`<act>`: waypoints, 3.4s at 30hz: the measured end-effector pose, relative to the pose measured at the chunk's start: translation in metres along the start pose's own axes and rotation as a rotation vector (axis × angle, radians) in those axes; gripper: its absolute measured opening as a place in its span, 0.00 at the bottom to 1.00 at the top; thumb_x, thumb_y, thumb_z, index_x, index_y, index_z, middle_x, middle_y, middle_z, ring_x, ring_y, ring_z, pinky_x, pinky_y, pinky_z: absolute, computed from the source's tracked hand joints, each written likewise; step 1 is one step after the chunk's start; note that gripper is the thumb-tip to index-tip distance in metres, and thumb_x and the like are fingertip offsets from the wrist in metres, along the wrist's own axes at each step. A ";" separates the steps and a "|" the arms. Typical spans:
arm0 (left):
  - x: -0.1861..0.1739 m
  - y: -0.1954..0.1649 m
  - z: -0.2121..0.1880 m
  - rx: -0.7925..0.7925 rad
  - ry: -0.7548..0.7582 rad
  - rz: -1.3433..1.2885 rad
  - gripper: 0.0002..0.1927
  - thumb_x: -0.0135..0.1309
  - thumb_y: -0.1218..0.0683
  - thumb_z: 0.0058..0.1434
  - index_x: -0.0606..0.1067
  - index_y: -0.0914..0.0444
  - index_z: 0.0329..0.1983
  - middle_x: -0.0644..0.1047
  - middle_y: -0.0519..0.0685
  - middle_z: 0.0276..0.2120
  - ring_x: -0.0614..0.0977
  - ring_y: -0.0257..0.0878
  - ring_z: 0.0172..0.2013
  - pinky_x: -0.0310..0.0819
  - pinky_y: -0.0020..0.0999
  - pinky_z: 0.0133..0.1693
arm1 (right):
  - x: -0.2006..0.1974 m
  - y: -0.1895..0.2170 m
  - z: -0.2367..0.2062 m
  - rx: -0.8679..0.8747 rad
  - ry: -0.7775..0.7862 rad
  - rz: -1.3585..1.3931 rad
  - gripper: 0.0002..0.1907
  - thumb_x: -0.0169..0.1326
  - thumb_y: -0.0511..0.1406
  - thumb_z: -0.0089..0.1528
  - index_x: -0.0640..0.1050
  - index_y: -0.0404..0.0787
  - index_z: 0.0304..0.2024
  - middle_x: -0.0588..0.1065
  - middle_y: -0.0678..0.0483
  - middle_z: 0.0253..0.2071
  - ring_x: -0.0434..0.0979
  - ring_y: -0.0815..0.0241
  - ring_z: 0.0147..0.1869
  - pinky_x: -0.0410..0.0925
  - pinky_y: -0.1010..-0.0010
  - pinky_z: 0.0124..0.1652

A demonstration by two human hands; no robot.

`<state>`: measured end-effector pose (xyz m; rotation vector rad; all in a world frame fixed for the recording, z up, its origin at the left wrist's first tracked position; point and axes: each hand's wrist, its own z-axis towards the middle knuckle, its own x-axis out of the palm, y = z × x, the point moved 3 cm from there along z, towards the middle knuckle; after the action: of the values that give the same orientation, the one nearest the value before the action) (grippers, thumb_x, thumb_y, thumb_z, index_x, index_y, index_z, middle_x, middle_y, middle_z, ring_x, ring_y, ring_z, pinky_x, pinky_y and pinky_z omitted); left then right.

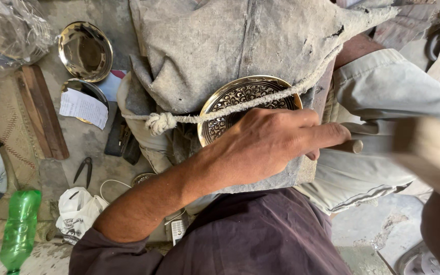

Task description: The person sits on the floor holding a decorative brass plate against a cloth-covered board, and uses a small punch and wooden mallet to repeatedly strike and deepen the embossed floral pattern around the plate's rim, repositioning the punch between strikes.

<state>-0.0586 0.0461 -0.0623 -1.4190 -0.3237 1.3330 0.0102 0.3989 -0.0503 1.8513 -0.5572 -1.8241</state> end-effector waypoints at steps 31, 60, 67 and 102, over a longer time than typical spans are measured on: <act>-0.049 -0.021 -0.048 -0.261 -0.621 -0.015 0.16 0.59 0.55 0.72 0.68 0.64 0.57 0.77 0.50 0.46 0.82 0.37 0.41 0.85 0.28 0.38 | 0.073 0.180 0.099 -0.349 0.369 0.100 0.21 0.70 0.30 0.48 0.75 0.35 0.41 0.76 0.46 0.46 0.78 0.47 0.58 0.72 0.58 0.50; -0.043 -0.033 -0.057 -0.257 -0.662 0.006 0.12 0.57 0.55 0.77 0.70 0.65 0.56 0.78 0.48 0.44 0.84 0.32 0.40 0.85 0.22 0.37 | 0.042 0.116 0.074 0.256 0.296 -0.029 0.32 0.70 0.44 0.54 0.75 0.32 0.52 0.82 0.45 0.40 0.84 0.52 0.41 0.77 0.57 0.42; -0.067 -0.018 -0.043 -0.218 -0.701 -0.013 0.10 0.56 0.54 0.77 0.72 0.62 0.55 0.80 0.47 0.43 0.86 0.31 0.34 0.83 0.20 0.33 | 0.038 0.081 0.057 0.463 0.312 -0.148 0.32 0.70 0.46 0.54 0.75 0.33 0.52 0.82 0.47 0.38 0.84 0.49 0.38 0.76 0.53 0.43; -0.013 -0.009 -0.004 -0.421 -0.260 -0.155 0.16 0.60 0.56 0.66 0.72 0.66 0.54 0.81 0.52 0.37 0.85 0.38 0.34 0.84 0.30 0.31 | 0.000 0.130 0.138 -0.250 0.412 -0.559 0.22 0.56 0.26 0.57 0.73 0.30 0.55 0.78 0.40 0.36 0.82 0.50 0.35 0.77 0.61 0.36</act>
<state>-0.0558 0.0374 -0.0495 -1.5241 -0.9125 1.3725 -0.1218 0.2873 0.0280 2.2542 0.3554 -1.6397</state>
